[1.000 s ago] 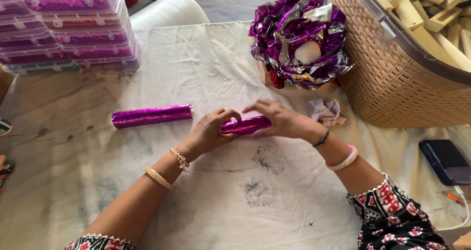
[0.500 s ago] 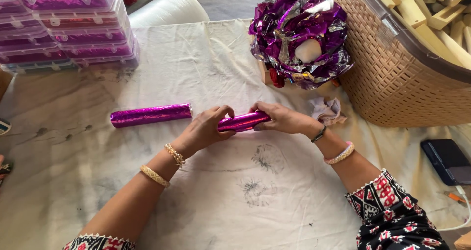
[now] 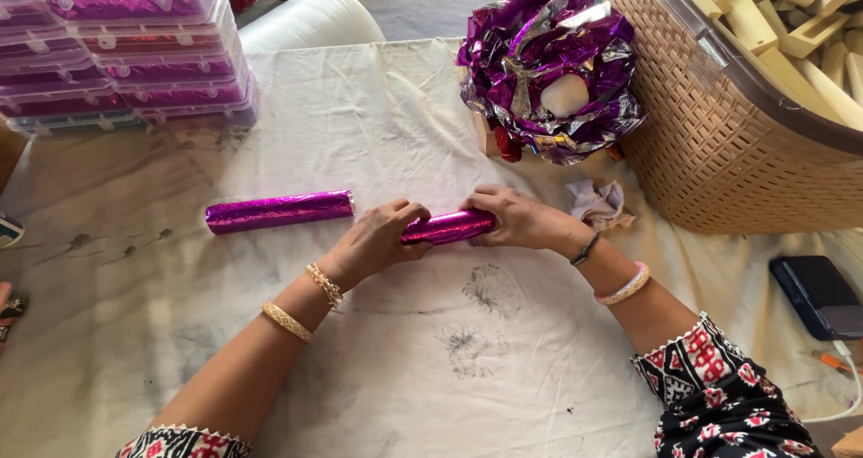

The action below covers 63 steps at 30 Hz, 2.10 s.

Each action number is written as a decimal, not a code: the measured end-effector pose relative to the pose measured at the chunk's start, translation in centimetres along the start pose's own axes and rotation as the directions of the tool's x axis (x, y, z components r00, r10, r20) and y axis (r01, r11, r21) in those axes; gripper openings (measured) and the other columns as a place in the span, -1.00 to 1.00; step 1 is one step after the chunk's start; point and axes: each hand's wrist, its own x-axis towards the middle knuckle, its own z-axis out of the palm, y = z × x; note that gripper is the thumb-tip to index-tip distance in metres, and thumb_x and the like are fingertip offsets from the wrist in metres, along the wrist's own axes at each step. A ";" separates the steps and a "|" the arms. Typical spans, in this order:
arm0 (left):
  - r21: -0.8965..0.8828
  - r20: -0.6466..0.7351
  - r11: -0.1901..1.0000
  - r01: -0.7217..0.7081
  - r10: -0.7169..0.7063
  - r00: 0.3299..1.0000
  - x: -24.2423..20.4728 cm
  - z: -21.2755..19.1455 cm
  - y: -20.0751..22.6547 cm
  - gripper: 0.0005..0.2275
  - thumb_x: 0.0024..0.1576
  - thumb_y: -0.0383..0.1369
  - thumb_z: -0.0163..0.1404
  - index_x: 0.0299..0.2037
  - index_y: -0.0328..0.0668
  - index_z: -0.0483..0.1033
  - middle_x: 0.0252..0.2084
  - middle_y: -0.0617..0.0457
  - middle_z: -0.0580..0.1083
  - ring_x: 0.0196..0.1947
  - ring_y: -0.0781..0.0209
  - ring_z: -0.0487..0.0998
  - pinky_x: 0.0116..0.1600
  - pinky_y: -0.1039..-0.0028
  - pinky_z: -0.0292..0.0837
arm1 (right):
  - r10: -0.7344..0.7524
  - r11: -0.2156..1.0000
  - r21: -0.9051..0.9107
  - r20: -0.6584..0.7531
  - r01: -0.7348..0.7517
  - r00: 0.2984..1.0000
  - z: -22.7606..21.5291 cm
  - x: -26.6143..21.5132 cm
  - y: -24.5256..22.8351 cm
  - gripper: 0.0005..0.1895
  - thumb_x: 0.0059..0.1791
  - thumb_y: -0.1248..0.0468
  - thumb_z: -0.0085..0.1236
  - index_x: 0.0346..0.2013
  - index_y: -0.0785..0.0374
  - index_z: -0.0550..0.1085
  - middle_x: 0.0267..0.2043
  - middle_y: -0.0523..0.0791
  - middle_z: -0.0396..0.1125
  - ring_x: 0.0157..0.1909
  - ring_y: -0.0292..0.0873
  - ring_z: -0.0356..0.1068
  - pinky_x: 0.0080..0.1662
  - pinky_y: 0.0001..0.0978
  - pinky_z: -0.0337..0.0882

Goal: The person wraps wooden blocks in silver and purple foil, then places the wrapped items into a clear plastic container. They also wipe the wooden blocks with a white cloth before wrapping them.

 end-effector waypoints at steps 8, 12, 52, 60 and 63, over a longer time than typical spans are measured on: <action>0.010 0.030 1.000 0.002 -0.003 1.000 0.1 0.2 0.0 -0.65 -0.03 -0.33 0.28 -0.10 -0.18 0.44 -0.25 -0.10 0.49 -0.33 -0.12 0.57 -0.23 0.18 0.50 | -0.038 0.997 0.073 0.047 0.035 0.998 0.1 0.2 1.2 -0.57 -0.17 0.19 0.41 -0.12 0.29 0.46 -0.25 -0.07 0.37 -0.20 -0.09 0.41 -0.12 -0.22 0.39; -0.006 0.048 1.000 -0.003 0.003 0.999 0.2 -0.2 0.2 -0.64 -0.03 -0.33 0.29 -0.09 -0.15 0.43 -0.25 -0.10 0.49 -0.31 -0.15 0.56 -0.23 0.16 0.48 | -0.027 0.995 0.096 0.095 0.018 0.995 0.0 0.2 1.5 -0.54 -0.15 0.16 0.42 -0.10 0.31 0.44 -0.23 -0.06 0.39 -0.18 -0.11 0.39 -0.09 -0.22 0.38; 0.067 -0.026 0.998 0.006 -0.004 1.000 0.0 -0.3 -1.8 -0.66 0.13 -0.28 0.20 -0.05 -0.25 0.35 -0.17 -0.14 0.51 -0.13 -0.11 0.51 -0.03 0.16 0.45 | 0.076 0.983 0.172 -0.026 -0.071 0.997 0.3 0.2 4.4 -0.53 -0.11 0.18 0.40 -0.07 0.30 0.36 -0.22 -0.05 0.46 -0.16 -0.21 0.46 -0.08 -0.30 0.46; 0.345 -0.019 0.939 -0.007 0.014 1.000 -0.5 0.7 -3.3 -0.57 0.18 -0.42 0.11 0.23 -0.39 0.32 -0.03 -0.17 0.41 0.00 -0.07 0.41 0.11 0.23 0.44 | 0.247 0.952 0.211 -0.106 -0.221 0.963 0.0 0.2 4.8 -0.53 -0.18 0.25 0.45 -0.06 0.28 0.46 -0.18 -0.10 0.53 -0.15 -0.29 0.47 -0.05 -0.39 0.47; 0.374 -0.142 0.927 -0.024 0.083 0.986 -0.3 0.8 -3.4 -0.44 0.12 -0.38 0.11 0.28 -0.56 0.23 -0.02 -0.29 0.39 -0.02 -0.13 0.39 0.12 0.20 0.42 | 0.273 0.944 0.234 -0.163 -0.231 0.948 0.7 0.3 6.6 -0.57 -0.17 0.29 0.40 -0.08 0.30 0.45 -0.16 -0.11 0.53 -0.13 -0.31 0.50 -0.03 -0.40 0.49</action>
